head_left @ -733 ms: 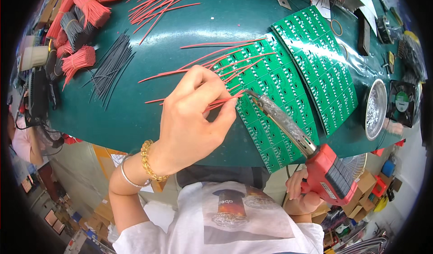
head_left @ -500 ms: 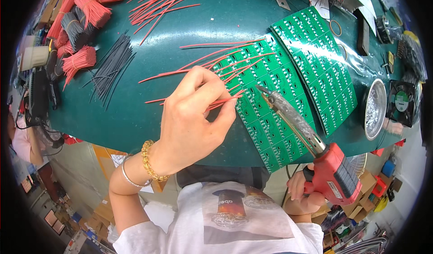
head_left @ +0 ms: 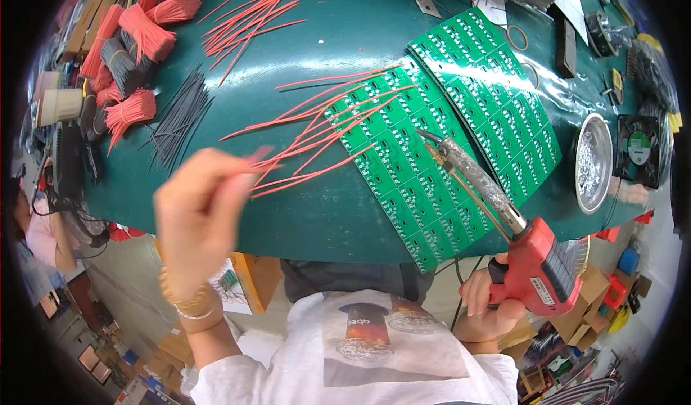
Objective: The person solders wires onto a circuit board one by one using a soldering gun and picks up additional wires from the workbench.
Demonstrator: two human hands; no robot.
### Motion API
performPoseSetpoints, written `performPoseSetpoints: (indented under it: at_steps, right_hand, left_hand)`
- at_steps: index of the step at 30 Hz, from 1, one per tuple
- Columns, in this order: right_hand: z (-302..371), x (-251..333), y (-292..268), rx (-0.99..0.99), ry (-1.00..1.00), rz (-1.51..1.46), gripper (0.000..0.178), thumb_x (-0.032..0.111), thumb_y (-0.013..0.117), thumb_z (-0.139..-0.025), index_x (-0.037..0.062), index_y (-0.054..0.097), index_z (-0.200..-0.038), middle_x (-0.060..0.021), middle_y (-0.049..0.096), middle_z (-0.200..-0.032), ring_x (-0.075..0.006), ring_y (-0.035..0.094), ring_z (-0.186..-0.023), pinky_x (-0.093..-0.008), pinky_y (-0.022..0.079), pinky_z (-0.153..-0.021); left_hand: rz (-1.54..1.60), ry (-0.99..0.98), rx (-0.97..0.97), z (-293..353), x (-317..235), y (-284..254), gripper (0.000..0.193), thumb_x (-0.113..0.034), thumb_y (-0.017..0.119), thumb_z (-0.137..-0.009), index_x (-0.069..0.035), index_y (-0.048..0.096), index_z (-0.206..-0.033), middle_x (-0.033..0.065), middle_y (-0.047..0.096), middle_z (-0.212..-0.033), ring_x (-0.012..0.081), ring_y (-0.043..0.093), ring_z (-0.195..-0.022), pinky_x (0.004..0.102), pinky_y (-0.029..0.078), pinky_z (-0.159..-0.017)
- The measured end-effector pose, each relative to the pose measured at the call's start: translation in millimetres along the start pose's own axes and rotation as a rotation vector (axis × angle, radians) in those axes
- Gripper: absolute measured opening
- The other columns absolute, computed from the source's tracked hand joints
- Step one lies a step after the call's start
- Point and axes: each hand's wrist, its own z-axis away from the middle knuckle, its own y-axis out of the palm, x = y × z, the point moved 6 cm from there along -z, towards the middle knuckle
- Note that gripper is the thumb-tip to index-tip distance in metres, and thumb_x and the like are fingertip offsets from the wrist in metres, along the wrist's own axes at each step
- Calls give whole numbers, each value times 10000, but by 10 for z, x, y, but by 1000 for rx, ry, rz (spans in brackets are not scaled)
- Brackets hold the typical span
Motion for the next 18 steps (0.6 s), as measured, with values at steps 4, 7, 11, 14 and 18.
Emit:
performPoseSetpoints:
  at_steps: [4, 7, 11, 14, 18]
  right_hand:
    - [-9, 3, -9, -13, -18, -9, 864, 685, 536, -732, -45, 377, -1164, 45, 381, -427, -92, 384, -345, -224, 339, -374]
    - [-44, 33, -7, -4, -34, -21, 850, 674, 534, -744, -46, 376, -1165, 43, 384, -427, -90, 392, -349, -223, 344, -374]
    - [-9, 34, -16, 44, -59, -42, 850, 667, 534, -750, -47, 368, -1180, 35, 396, -435, -97, 404, -354, -228, 358, -382]
    - [9, -32, -83, 46, -62, -37, 868, 672, 537, -742, -46, 362, -1195, 31, 402, -442, -102, 410, -359, -234, 368, -394]
    - [-3, -13, -11, 10, -1, 31, 891, 688, 544, -719, -36, 367, -1207, 27, 408, -455, -107, 414, -367, -237, 377, -417]
  left_hand:
    - [263, -125, -221, 51, -121, -318, 103, 20, 515, -851, 43, 579, -928, 27, 562, -755, 81, 530, -693, 195, 399, -646]
    - [219, 111, -54, -191, -383, 251, 56, 17, 592, -806, 2, 621, -852, 46, 607, -674, 95, 523, -533, 220, 444, -523]
    - [114, 144, 129, -378, -387, 659, 78, -15, 633, -790, 29, 569, -791, 112, 567, -632, 178, 541, -506, 279, 427, -479]
    - [138, 165, 114, -356, -300, 782, 83, -1, 643, -802, 22, 563, -796, 17, 542, -625, 40, 474, -543, 197, 381, -488]
    - [118, 214, -6, -289, -288, 792, 95, -3, 643, -804, 8, 550, -784, 21, 537, -636, 45, 469, -536, 201, 382, -480]
